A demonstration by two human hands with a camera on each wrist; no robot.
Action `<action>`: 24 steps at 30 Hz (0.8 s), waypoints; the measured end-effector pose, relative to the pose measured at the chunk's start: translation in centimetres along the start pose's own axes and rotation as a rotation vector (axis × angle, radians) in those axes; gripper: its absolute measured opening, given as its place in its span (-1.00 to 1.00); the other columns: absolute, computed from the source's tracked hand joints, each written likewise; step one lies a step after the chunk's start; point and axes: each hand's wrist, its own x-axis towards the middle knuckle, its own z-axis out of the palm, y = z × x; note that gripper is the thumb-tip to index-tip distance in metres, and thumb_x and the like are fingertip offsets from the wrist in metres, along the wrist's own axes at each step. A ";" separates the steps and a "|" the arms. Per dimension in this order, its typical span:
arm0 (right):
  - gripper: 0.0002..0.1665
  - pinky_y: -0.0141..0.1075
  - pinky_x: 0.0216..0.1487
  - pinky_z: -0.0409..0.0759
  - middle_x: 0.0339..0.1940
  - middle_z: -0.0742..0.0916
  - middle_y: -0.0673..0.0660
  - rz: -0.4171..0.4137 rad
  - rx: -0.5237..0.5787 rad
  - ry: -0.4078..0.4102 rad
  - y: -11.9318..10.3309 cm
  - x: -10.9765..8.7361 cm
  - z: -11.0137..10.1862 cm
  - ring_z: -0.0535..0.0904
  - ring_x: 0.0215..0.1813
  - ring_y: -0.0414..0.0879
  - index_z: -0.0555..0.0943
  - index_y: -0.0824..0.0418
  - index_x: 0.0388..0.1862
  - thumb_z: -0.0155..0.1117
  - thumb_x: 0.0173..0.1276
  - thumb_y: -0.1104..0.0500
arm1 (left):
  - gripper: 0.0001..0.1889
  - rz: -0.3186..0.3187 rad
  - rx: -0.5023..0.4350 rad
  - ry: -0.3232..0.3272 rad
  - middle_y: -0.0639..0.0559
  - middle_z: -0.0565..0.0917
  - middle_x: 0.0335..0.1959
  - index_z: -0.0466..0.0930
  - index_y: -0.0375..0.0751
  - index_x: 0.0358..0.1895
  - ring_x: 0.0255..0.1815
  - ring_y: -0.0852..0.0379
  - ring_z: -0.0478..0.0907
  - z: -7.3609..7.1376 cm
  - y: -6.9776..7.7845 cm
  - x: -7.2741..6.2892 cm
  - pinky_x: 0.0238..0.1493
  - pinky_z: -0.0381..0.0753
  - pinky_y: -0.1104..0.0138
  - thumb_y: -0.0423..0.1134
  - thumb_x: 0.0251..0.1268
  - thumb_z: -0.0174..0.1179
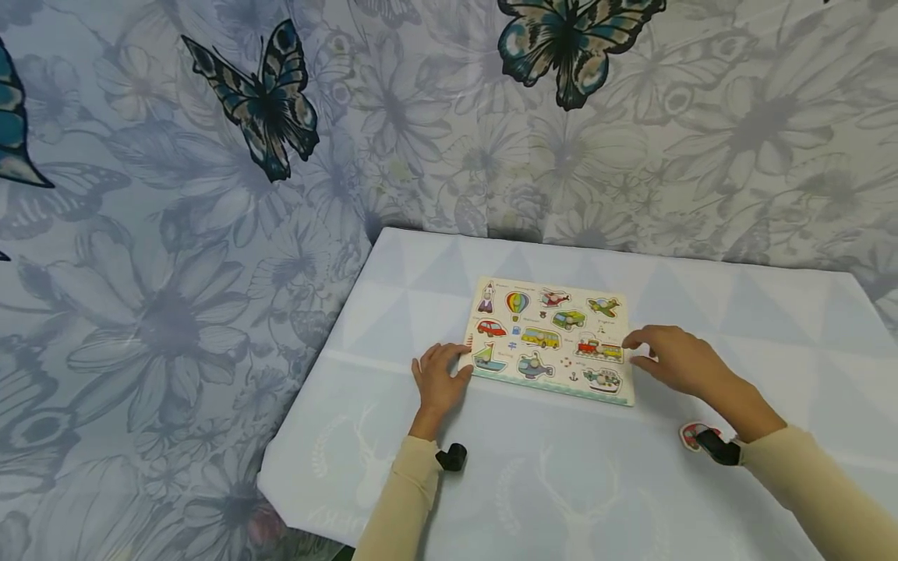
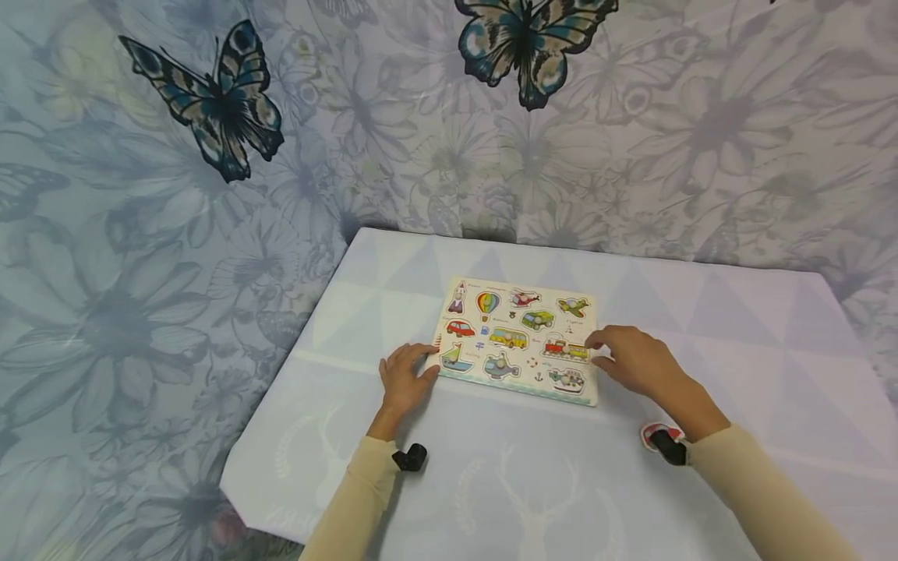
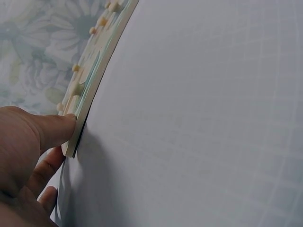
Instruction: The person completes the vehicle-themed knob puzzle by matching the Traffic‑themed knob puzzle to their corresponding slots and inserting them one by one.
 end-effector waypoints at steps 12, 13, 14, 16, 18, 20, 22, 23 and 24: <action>-0.65 -0.26 -0.37 0.49 -0.21 0.70 -0.01 0.110 0.101 -0.146 3.9 -6.8 2.3 0.57 -0.21 -0.06 0.65 0.09 -0.13 0.54 0.12 0.07 | -0.71 0.006 -0.004 0.005 -0.07 0.68 0.15 0.71 -0.09 -0.01 0.42 -0.25 0.33 -0.1 -0.1 0.1 0.43 -0.21 -0.41 -0.31 0.17 0.39; -0.66 -0.27 -0.38 0.49 -0.22 0.70 -0.01 0.122 0.103 -0.151 4.0 -7.1 2.4 0.56 -0.22 -0.08 0.65 0.08 -0.14 0.54 0.12 0.07 | -0.71 0.005 -0.003 0.005 -0.08 0.68 0.15 0.71 -0.09 -0.01 0.42 -0.25 0.33 -0.1 0.0 0.2 0.43 -0.21 -0.41 -0.31 0.17 0.40; -0.68 -0.27 -0.38 0.49 -0.23 0.69 -0.01 0.128 0.105 -0.153 4.2 -7.4 2.5 0.55 -0.23 -0.09 0.65 0.08 -0.16 0.53 0.13 0.07 | -0.71 0.001 -0.004 0.002 -0.08 0.68 0.16 0.71 -0.09 -0.01 0.42 -0.25 0.33 -0.2 0.0 0.1 0.43 -0.21 -0.41 -0.31 0.17 0.39; -0.71 -0.29 -0.39 0.47 -0.25 0.68 -0.02 0.138 0.108 -0.156 4.4 -8.0 2.8 0.53 -0.26 -0.13 0.65 0.06 -0.18 0.53 0.14 0.07 | -0.71 -0.001 0.000 0.002 -0.07 0.68 0.16 0.71 -0.08 -0.01 0.42 -0.25 0.33 -0.2 0.0 0.2 0.43 -0.20 -0.41 -0.31 0.17 0.39; -0.74 -0.32 -0.40 0.46 -0.27 0.67 -0.06 0.131 0.108 -0.146 4.6 -8.5 3.0 0.50 -0.28 -0.18 0.66 0.04 -0.20 0.51 0.16 0.07 | -0.71 -0.004 -0.003 -0.001 -0.07 0.68 0.16 0.71 -0.08 -0.02 0.42 -0.25 0.33 -0.2 0.1 0.1 0.43 -0.21 -0.41 -0.31 0.17 0.39; -0.77 -0.36 -0.41 0.44 -0.29 0.66 -0.10 0.121 0.107 -0.136 4.8 -8.9 3.2 0.48 -0.30 -0.24 0.66 0.01 -0.22 0.50 0.18 0.07 | -0.71 -0.002 -0.002 -0.002 -0.08 0.68 0.16 0.71 -0.09 -0.02 0.42 -0.25 0.33 -0.2 0.0 0.1 0.42 -0.21 -0.42 -0.31 0.17 0.40; -0.80 -0.39 -0.43 0.42 -0.30 0.65 -0.14 0.107 0.107 -0.131 5.0 -9.2 3.3 0.47 -0.31 -0.29 0.66 -0.01 -0.23 0.50 0.19 0.09 | -0.72 -0.002 -0.001 -0.002 -0.08 0.68 0.16 0.71 -0.09 -0.02 0.42 -0.25 0.33 -0.1 0.0 0.1 0.42 -0.21 -0.41 -0.31 0.17 0.39; -0.81 -0.39 -0.43 0.42 -0.31 0.65 -0.15 0.097 0.112 -0.129 5.0 -9.4 3.4 0.47 -0.32 -0.32 0.66 0.00 -0.24 0.49 0.19 0.11 | -0.72 -0.002 -0.002 -0.003 -0.08 0.68 0.16 0.71 -0.09 -0.02 0.42 -0.25 0.33 -0.1 0.0 0.1 0.42 -0.20 -0.42 -0.31 0.17 0.39; -0.81 -0.40 -0.43 0.42 -0.31 0.64 -0.16 0.092 0.113 -0.127 5.1 -9.6 3.5 0.46 -0.33 -0.34 0.66 -0.02 -0.24 0.49 0.19 0.12 | -0.72 -0.001 -0.002 -0.002 -0.08 0.68 0.16 0.71 -0.09 -0.02 0.42 -0.25 0.33 -0.1 0.0 0.1 0.42 -0.20 -0.42 -0.31 0.17 0.39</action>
